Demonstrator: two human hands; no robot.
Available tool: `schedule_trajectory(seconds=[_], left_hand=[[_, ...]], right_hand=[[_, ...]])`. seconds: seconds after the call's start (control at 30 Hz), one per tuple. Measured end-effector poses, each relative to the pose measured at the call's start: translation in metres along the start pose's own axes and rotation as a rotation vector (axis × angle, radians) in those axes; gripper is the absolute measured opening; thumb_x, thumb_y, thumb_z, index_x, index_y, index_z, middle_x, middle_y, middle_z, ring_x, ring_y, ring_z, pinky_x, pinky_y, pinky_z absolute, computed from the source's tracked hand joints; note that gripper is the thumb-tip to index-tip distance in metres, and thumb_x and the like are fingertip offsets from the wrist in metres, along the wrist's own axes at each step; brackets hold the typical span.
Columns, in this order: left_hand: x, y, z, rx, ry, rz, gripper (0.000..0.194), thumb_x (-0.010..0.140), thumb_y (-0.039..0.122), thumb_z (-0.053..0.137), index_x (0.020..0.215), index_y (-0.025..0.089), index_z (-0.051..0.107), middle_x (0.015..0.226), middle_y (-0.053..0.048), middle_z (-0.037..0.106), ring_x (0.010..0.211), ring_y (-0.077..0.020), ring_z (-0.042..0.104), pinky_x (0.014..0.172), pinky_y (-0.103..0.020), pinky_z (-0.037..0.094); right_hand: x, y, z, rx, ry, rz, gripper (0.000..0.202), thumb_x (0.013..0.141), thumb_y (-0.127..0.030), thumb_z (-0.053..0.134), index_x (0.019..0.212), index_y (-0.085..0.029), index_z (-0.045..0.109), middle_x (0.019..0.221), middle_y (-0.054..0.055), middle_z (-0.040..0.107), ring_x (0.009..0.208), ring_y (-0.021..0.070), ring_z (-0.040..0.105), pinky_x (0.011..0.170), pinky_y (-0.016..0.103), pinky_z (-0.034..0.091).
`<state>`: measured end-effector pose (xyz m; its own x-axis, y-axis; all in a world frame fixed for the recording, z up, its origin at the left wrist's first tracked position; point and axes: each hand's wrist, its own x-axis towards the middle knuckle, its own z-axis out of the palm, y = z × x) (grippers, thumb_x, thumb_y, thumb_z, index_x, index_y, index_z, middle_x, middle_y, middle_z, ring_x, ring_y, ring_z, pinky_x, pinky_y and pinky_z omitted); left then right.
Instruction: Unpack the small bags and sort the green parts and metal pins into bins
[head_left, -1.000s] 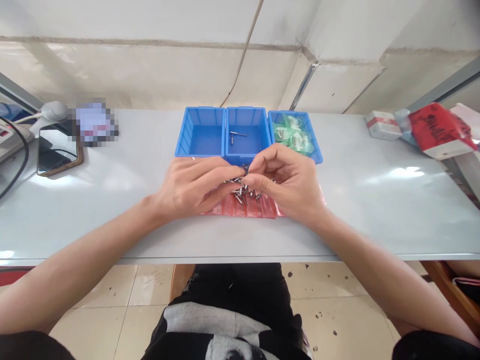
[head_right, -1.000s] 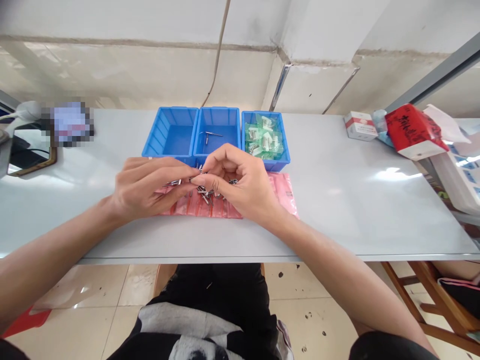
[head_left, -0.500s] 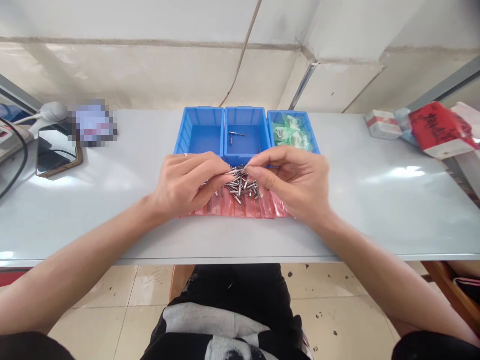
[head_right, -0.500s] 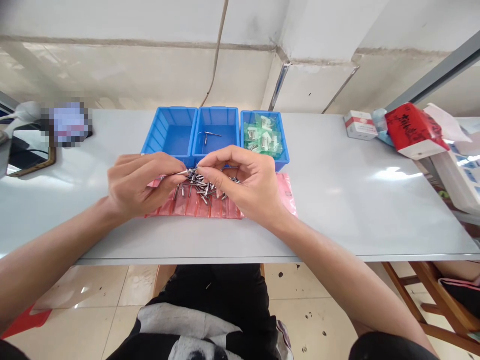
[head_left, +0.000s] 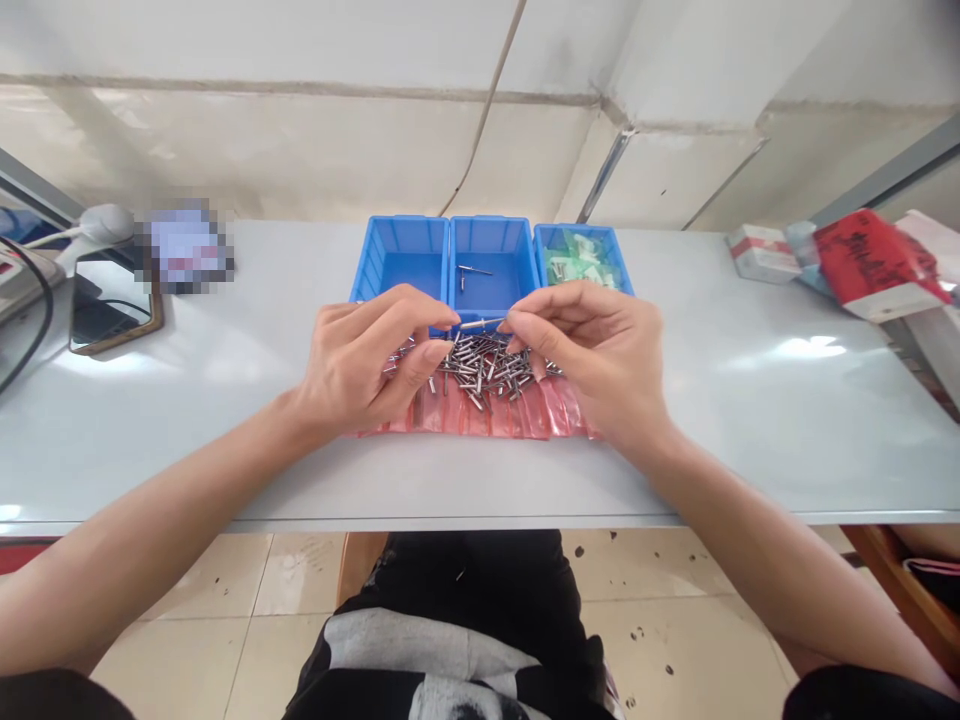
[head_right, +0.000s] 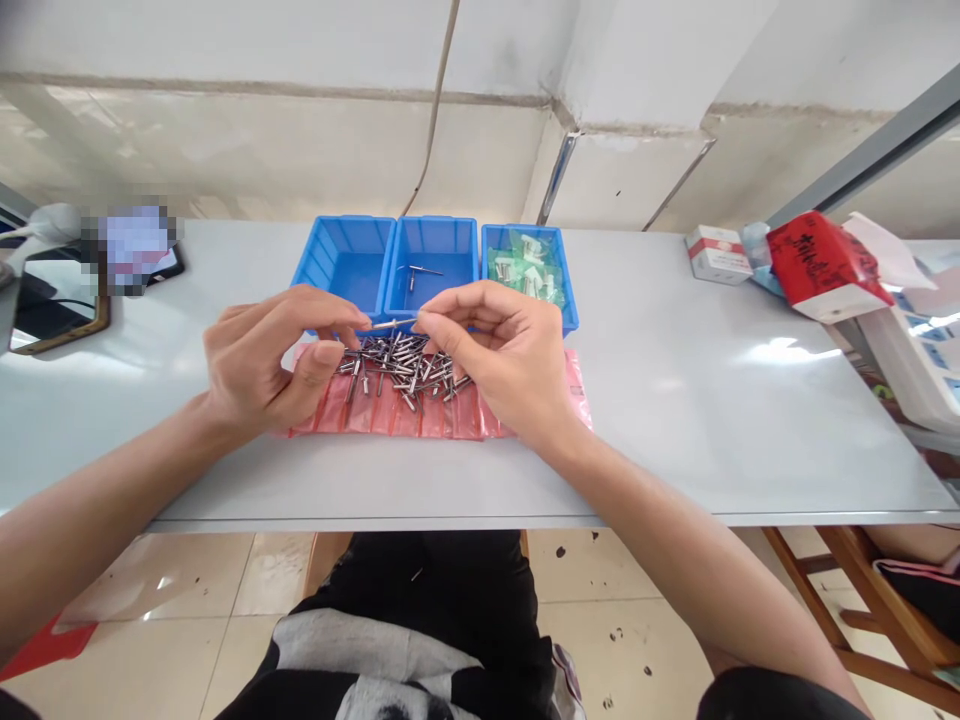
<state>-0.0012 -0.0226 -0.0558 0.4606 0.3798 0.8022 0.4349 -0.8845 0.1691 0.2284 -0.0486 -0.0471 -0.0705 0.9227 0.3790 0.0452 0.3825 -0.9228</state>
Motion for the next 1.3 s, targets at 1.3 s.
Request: schedule_trajectory(seconds=[1.3], left_hand=[[0.0,-0.003,0.002,0.096,-0.016,-0.005,0.01,0.097,0.014,0.057,0.093,0.018,0.065,0.089,-0.003,0.075,0.076,-0.0112,0.07,0.062,-0.022,0.051]], right_hand=[[0.003,0.024,-0.011,-1.047,-0.527,-0.643,0.023,0.101,-0.008,0.055,0.11,-0.015,0.075,0.107,0.01,0.074,0.092,0.0221,0.067,0.078,0.036,0.059]])
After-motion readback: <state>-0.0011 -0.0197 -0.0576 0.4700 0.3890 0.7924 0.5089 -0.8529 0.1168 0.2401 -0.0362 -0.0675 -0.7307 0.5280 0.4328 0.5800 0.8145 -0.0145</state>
